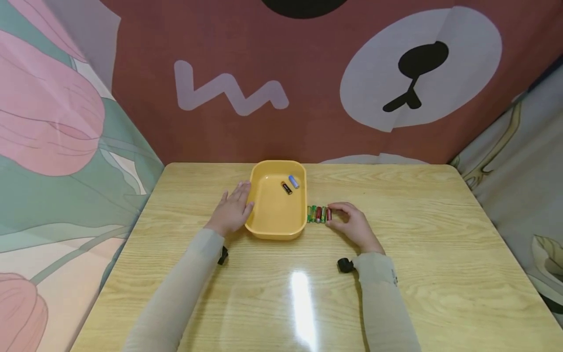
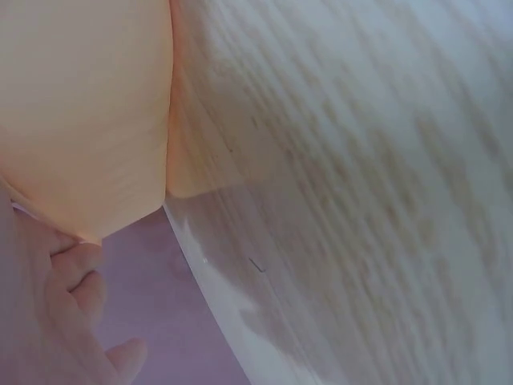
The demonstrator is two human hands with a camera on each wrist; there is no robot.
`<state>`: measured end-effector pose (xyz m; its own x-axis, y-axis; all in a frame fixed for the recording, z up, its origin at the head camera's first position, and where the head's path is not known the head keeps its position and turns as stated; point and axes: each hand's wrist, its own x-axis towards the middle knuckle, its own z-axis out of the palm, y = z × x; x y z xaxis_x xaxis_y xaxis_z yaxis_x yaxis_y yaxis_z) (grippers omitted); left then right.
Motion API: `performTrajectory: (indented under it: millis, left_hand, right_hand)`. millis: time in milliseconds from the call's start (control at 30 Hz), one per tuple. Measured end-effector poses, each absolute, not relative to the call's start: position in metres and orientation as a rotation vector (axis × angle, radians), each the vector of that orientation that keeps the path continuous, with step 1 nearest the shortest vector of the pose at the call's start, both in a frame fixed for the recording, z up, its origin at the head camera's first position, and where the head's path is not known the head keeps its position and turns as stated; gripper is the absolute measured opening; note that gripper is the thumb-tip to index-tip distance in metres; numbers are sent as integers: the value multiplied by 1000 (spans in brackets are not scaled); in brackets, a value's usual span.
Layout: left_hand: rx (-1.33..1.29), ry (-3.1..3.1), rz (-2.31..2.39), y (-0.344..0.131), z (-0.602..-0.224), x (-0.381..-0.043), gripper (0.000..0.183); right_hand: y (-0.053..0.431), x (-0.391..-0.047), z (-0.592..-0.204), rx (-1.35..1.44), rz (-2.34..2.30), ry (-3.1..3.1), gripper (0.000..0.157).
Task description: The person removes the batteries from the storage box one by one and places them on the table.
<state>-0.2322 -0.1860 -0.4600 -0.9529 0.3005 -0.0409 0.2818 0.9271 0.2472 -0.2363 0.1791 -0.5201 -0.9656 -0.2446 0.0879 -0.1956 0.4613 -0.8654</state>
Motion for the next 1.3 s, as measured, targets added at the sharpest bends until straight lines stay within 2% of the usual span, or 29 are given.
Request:
performTrajectory:
  millis: [367,733,1100,1300]
  left_hand:
    - [468,3011,383,-186,-462,-233,61]
    - [469,3005,394,-187,-460,-233,61]
    - [454,3005,374,-188,-463,-234,61]
    - [456,3009,378,-186,-460,-233,60]
  right_hand:
    - [182,-233,-522,-348,-1738,2552,46]
    - [172,-221,-494,-297,-1942,2444,33]
    - [169,-225,-494,-367,-2016,2421,34]
    - [163,-219,-478,-389,-2030,2438,32]
